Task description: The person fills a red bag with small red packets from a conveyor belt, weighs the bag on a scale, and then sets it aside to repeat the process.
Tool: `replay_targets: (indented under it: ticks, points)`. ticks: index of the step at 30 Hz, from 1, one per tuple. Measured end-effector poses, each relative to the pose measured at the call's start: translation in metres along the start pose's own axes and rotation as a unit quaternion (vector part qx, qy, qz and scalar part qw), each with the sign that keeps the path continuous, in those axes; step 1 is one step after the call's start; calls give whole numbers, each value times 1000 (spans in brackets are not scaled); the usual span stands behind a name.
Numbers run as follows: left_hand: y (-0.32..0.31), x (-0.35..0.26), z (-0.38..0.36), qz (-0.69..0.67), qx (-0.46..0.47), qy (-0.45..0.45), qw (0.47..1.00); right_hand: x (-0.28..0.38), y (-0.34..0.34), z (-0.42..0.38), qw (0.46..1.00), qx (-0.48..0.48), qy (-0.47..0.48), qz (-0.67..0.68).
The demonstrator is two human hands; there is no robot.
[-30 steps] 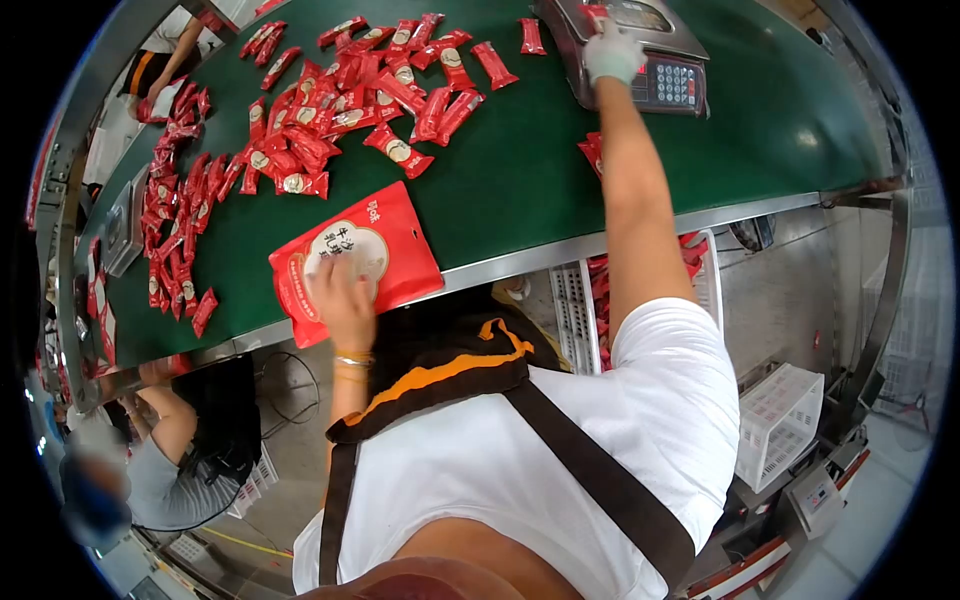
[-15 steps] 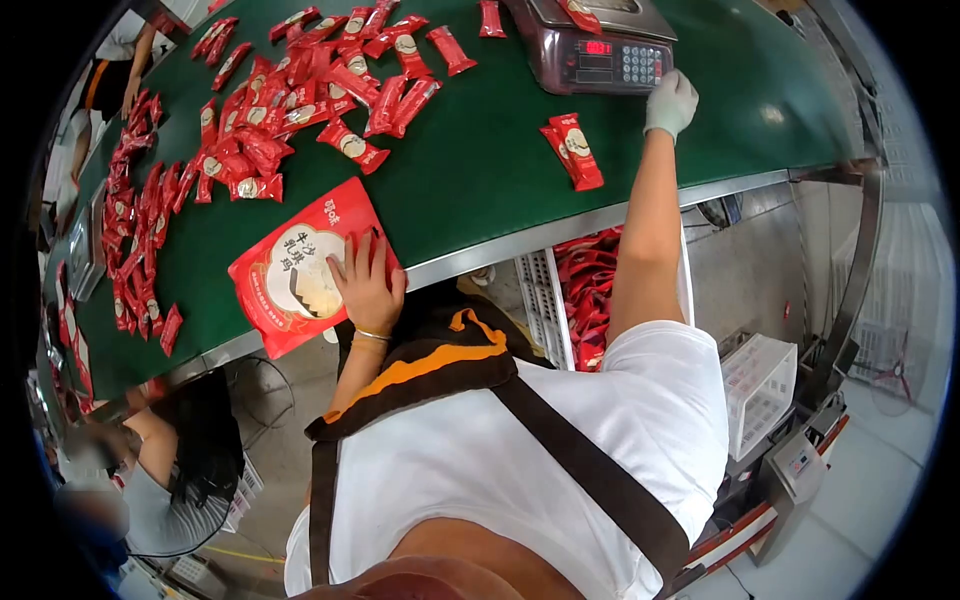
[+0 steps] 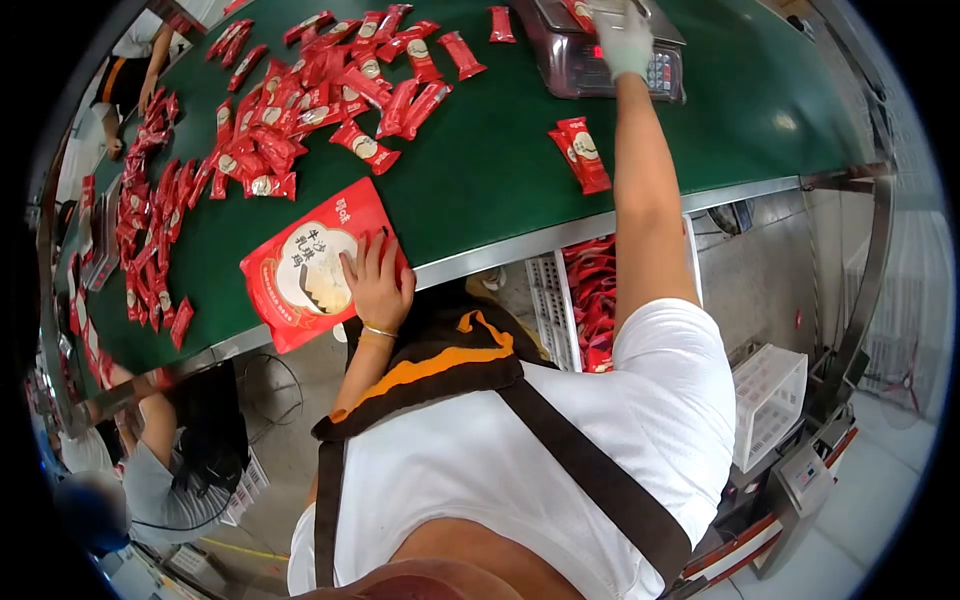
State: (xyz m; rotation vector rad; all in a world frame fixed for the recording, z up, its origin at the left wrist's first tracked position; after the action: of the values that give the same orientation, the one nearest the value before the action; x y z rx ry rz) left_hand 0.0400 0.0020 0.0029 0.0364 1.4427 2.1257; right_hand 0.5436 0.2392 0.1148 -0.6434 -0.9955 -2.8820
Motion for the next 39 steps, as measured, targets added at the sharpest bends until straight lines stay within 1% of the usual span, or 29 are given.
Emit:
replay_targets:
  ticks: [1,2,3,4,5,7,8,9,10,11,12,13,14,15,17,19,20,21,22,23,24,26,27,30,31,33,34,37,39]
  points:
    - [1,0,0,-3,-6,1,1000,30,-4,2,998,59,-13,0]
    - [2,0,-1,-6,-13,3,1000,60,-2,-3,983,173,-48,-35]
    - [3,0,0,-3,-15,10,1000,76,-5,-10,953,283,-80,-71]
    - [4,0,1,-3,-12,12,1000,64,-26,-12,953,279,-97,-72]
    - [5,0,1,-3,-9,15,1000,71,-32,-19,952,284,-90,-68]
    - [4,2,1,-5,-11,27,1000,100,-30,-32,972,231,7,-47]
    - [4,2,1,-12,-10,25,1000,100,-45,-49,980,193,45,5]
    - [3,2,1,-20,-7,22,1000,121,-39,-74,982,151,112,15]
    - [4,2,2,-22,-7,17,1000,137,-33,-102,977,153,123,83]
    - [4,2,1,-21,-5,20,1000,160,-20,-131,974,181,122,64]
    - [4,2,1,-24,-5,15,1000,173,-17,-161,963,234,129,15]
    - [4,2,2,-26,-8,11,1000,182,-15,-190,948,288,131,16]
    - [4,2,2,-25,-10,13,1000,185,-23,-220,935,338,110,13]
    - [5,2,2,-37,-11,17,999,204,-14,-230,920,387,61,-8]
    - [6,5,0,-47,-9,22,999,215,-21,-226,929,349,107,57]
    - [6,4,0,-52,-21,9,998,223,-50,-202,938,238,220,121]
    - [6,3,-1,-53,-22,7,998,228,-67,-191,930,264,239,93]
    - [6,3,0,-51,-21,15,998,228,-85,-180,931,260,241,91]
    - [6,3,2,-47,-21,22,998,226,-111,-177,901,336,276,11]
    - [8,2,3,-48,-27,18,998,225,-128,-177,859,405,305,-70]
    - [8,2,2,-50,-23,27,998,232,-125,-166,862,399,305,-73]
    - [5,4,1,-52,-22,37,998,240,-121,-156,792,484,347,-135]
    - [4,5,1,-57,-23,36,997,235,-119,-155,791,484,346,-140]
    - [2,6,-1,-53,-20,32,998,223,-101,-163,826,450,339,-32]
    - [2,6,-2,-55,-21,32,998,216,-94,-164,825,449,340,-34]
    - [1,5,-1,-56,-11,26,998,199,-71,-157,865,418,276,40]
    - [1,5,0,-60,-11,22,998,198,-52,-148,868,437,234,33]
    - [2,3,-1,-50,-13,15,999,155,-35,-119,908,366,144,143]
    - [3,3,0,-51,-20,21,998,139,-6,-89,939,301,40,161]
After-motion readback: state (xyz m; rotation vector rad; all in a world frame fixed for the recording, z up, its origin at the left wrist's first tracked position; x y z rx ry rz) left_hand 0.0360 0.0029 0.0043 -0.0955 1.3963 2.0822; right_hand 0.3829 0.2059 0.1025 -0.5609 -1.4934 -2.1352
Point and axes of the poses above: each hand's wrist, its own z-axis towards the middle knuckle, its own y-axis out of the back of the hand, x = y × z, the point moved 5 cm from there along z, towards the middle knuckle, and after that the axes turned 1 degree about -y, right-handed, at the moved point
